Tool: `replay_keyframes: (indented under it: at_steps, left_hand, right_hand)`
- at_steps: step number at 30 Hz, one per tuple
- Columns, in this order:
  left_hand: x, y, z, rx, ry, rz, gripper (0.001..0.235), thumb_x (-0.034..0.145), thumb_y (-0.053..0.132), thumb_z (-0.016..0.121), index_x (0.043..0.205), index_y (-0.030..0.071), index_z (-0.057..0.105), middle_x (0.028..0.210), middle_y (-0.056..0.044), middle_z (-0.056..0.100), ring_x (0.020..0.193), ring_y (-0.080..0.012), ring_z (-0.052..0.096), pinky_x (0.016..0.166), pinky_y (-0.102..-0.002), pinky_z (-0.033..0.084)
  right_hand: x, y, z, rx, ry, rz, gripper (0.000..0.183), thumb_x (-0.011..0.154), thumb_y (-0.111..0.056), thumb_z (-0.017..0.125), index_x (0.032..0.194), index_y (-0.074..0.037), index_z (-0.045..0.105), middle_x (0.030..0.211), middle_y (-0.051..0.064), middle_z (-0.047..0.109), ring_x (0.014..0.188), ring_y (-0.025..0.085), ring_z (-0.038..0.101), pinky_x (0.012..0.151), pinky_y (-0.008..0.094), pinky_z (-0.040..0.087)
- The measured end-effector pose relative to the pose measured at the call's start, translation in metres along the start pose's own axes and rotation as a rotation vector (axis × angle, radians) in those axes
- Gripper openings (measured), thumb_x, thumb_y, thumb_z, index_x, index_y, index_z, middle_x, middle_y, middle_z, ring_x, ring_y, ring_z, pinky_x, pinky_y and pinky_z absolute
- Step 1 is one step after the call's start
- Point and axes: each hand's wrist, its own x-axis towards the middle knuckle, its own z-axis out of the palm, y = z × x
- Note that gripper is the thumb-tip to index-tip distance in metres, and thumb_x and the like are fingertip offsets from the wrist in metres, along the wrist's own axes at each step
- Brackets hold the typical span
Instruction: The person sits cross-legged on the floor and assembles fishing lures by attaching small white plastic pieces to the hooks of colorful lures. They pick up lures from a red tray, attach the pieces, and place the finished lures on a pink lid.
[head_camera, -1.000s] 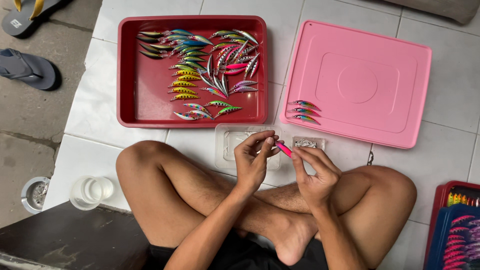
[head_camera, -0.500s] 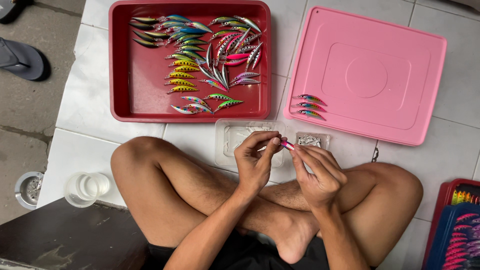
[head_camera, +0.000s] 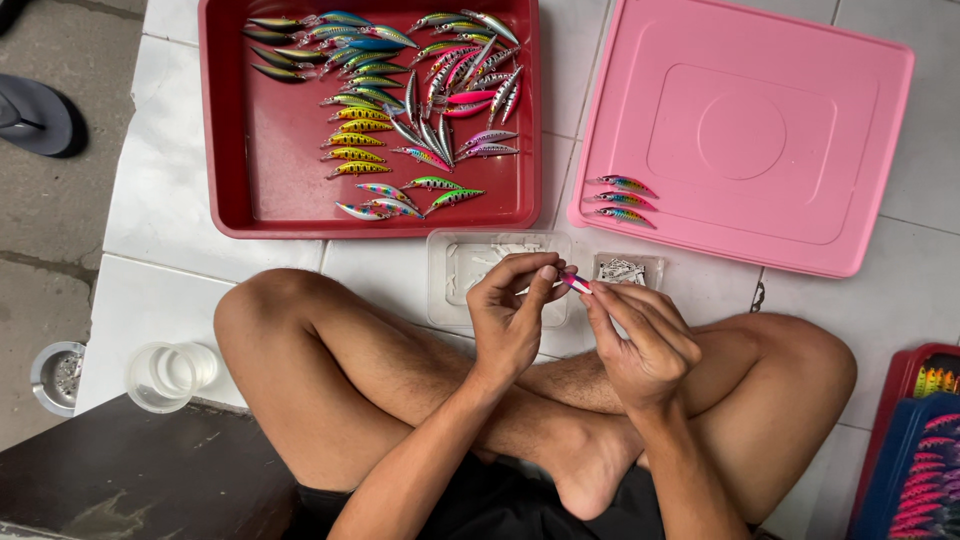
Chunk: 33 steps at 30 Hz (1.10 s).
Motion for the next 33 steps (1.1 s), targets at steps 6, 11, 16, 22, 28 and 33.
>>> replay_keyframes:
  at_steps: [6, 11, 16, 22, 28, 33]
  left_hand:
    - [0.0005, -0.0035, -0.0011, 0.002, -0.001, 0.002, 0.015, 0.096, 0.001, 0.068, 0.108, -0.007, 0.073, 0.093, -0.018, 0.072, 0.09, -0.0246, 0.076, 0.077, -0.037, 0.068]
    - [0.0001, -0.0044, -0.0008, -0.013, 0.01, -0.005, 0.015, 0.096, 0.0, 0.068, 0.108, -0.009, 0.073, 0.092, -0.018, 0.072, 0.091, -0.0261, 0.076, 0.077, -0.037, 0.068]
    - [-0.0007, -0.0029, -0.0002, -0.015, 0.007, -0.01, 0.015, 0.096, 0.0, 0.068, 0.108, -0.009, 0.072, 0.093, -0.02, 0.072, 0.091, -0.0276, 0.077, 0.077, -0.038, 0.068]
    - [-0.0007, -0.0022, -0.0007, 0.034, 0.015, 0.004, 0.024, 0.085, -0.003, 0.08, 0.107, -0.009, 0.072, 0.092, -0.019, 0.072, 0.088, -0.0268, 0.078, 0.071, -0.033, 0.068]
    - [-0.0002, -0.0062, -0.0028, 0.046, 0.049, 0.013, 0.029, 0.077, -0.005, 0.086, 0.102, -0.009, 0.073, 0.089, -0.018, 0.072, 0.083, -0.0258, 0.079, 0.068, -0.029, 0.068]
    - [0.0014, -0.008, -0.0046, 0.055, 0.072, 0.006, 0.029, 0.073, -0.005, 0.089, 0.097, -0.009, 0.073, 0.085, -0.017, 0.072, 0.08, -0.0243, 0.078, 0.067, -0.027, 0.068]
  right_hand:
    - [-0.0037, 0.0041, 0.0007, 0.013, -0.011, 0.018, 0.016, 0.08, 0.011, 0.086, 0.093, 0.004, 0.081, 0.083, 0.014, 0.078, 0.071, 0.03, 0.075, 0.074, 0.042, 0.062]
    - [-0.0024, 0.0034, 0.0015, 0.006, -0.005, 0.021, 0.015, 0.08, 0.011, 0.087, 0.093, 0.005, 0.081, 0.082, 0.013, 0.079, 0.071, 0.029, 0.076, 0.075, 0.041, 0.062]
    - [-0.0029, 0.003, 0.0015, -0.007, -0.007, 0.021, 0.014, 0.08, 0.012, 0.087, 0.091, 0.006, 0.081, 0.082, 0.015, 0.078, 0.071, 0.03, 0.076, 0.075, 0.042, 0.062]
    - [-0.0021, 0.0043, 0.0021, -0.006, -0.004, 0.0, 0.014, 0.08, 0.012, 0.086, 0.091, 0.005, 0.081, 0.081, 0.015, 0.078, 0.07, 0.031, 0.076, 0.074, 0.042, 0.062]
    - [-0.004, 0.0043, 0.0033, -0.005, -0.002, -0.003, 0.012, 0.08, 0.012, 0.086, 0.089, 0.005, 0.081, 0.08, 0.015, 0.078, 0.07, 0.031, 0.076, 0.073, 0.043, 0.062]
    - [-0.0072, 0.0029, 0.0022, 0.005, -0.032, 0.036, 0.015, 0.079, 0.012, 0.086, 0.092, 0.004, 0.082, 0.081, 0.015, 0.079, 0.07, 0.031, 0.076, 0.073, 0.044, 0.063]
